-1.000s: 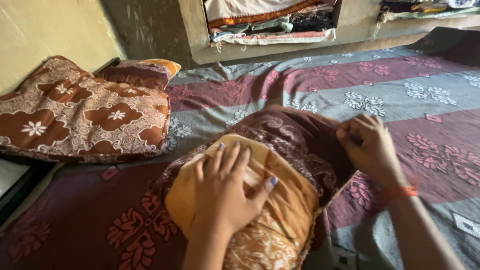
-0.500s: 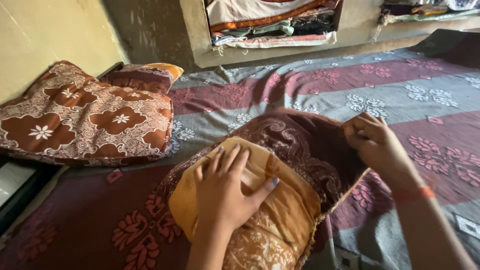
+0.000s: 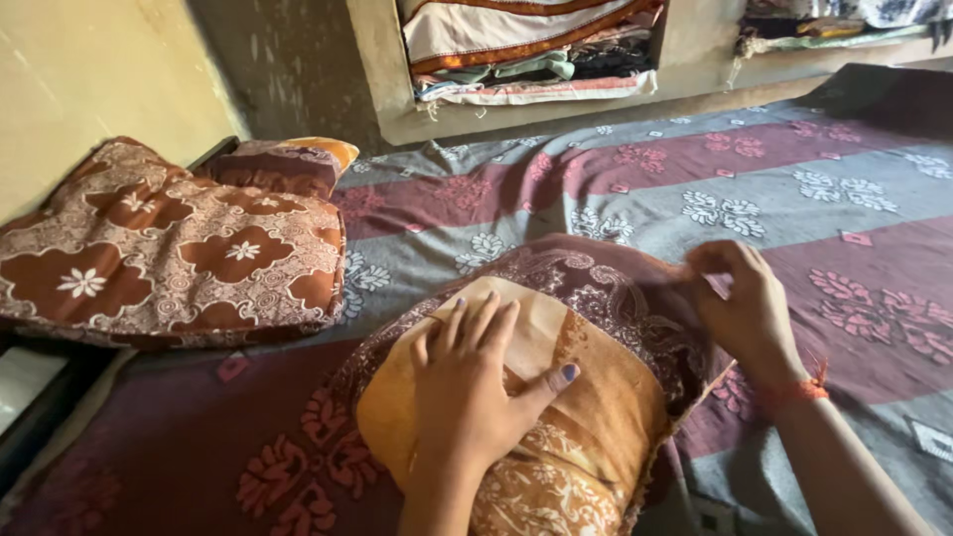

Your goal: The person smooths a patterned bedsheet on a bed, then picks up a pillow and places it at the head of the bed. They adjust the pillow and smooth the sheet again, tucking the sheet under the mattress edge.

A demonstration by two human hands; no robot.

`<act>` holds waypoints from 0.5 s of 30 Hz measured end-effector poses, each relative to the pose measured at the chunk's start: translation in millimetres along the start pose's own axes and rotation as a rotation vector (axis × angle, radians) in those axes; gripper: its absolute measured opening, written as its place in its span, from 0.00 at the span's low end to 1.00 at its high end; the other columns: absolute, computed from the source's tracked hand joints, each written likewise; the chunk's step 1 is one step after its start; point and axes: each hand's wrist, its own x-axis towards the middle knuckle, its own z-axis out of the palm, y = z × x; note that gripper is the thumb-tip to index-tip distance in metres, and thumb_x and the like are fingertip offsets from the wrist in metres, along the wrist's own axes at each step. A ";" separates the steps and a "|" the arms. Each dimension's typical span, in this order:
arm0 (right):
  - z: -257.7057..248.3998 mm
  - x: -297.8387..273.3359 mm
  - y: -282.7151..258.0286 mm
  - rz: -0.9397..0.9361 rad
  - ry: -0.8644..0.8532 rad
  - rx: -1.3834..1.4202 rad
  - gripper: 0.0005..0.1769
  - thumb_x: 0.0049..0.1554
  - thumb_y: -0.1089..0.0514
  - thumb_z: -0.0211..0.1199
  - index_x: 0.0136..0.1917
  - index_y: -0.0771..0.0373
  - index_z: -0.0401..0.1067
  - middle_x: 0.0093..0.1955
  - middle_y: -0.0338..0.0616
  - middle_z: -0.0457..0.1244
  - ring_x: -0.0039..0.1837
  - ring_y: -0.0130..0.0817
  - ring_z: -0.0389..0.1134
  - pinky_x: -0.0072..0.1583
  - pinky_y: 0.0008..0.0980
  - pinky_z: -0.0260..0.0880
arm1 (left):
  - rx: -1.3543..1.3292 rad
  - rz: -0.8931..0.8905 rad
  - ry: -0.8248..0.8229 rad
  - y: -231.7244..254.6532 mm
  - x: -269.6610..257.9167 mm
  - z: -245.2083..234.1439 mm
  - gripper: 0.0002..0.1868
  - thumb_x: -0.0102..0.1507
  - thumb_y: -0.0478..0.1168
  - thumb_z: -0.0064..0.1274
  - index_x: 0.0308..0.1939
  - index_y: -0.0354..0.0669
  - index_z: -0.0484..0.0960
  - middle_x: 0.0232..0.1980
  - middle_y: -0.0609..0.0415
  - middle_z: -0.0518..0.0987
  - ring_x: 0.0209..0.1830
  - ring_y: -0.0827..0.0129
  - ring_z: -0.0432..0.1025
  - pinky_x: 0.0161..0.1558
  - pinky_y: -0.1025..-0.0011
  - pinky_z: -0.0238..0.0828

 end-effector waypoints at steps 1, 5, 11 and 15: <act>0.6 4.5 -20.5 -0.039 -0.015 0.035 0.14 0.56 0.57 0.64 0.56 0.62 0.75 0.53 0.46 0.69 0.55 0.36 0.71 0.56 0.35 0.71 | 0.008 -0.004 -0.029 -1.6 3.1 -1.2 0.49 0.54 0.75 0.54 0.66 0.43 0.75 0.73 0.46 0.70 0.76 0.50 0.58 0.68 0.42 0.41; 17.3 30.3 -80.1 0.001 -0.279 0.012 0.18 0.53 0.48 0.69 0.54 0.57 0.78 0.53 0.46 0.69 0.50 0.40 0.72 0.51 0.40 0.72 | 0.007 -0.043 -0.136 -5.9 6.4 -2.2 0.49 0.55 0.75 0.55 0.69 0.44 0.74 0.75 0.46 0.67 0.73 0.51 0.56 0.71 0.43 0.38; 54.2 54.2 -100.4 0.019 -0.569 -0.398 0.14 0.48 0.44 0.72 0.44 0.50 0.83 0.42 0.41 0.73 0.50 0.44 0.72 0.53 0.51 0.64 | -0.020 -0.008 -0.018 -5.5 1.0 0.9 0.45 0.54 0.71 0.58 0.63 0.42 0.77 0.73 0.46 0.69 0.75 0.48 0.56 0.71 0.43 0.41; 57.9 34.8 -85.8 -0.090 -0.511 -0.242 0.13 0.51 0.48 0.69 0.48 0.53 0.80 0.42 0.45 0.71 0.48 0.47 0.72 0.50 0.46 0.68 | -0.010 -0.050 -0.031 -4.1 0.6 -5.2 0.45 0.53 0.71 0.58 0.64 0.45 0.77 0.73 0.49 0.70 0.76 0.51 0.58 0.72 0.41 0.39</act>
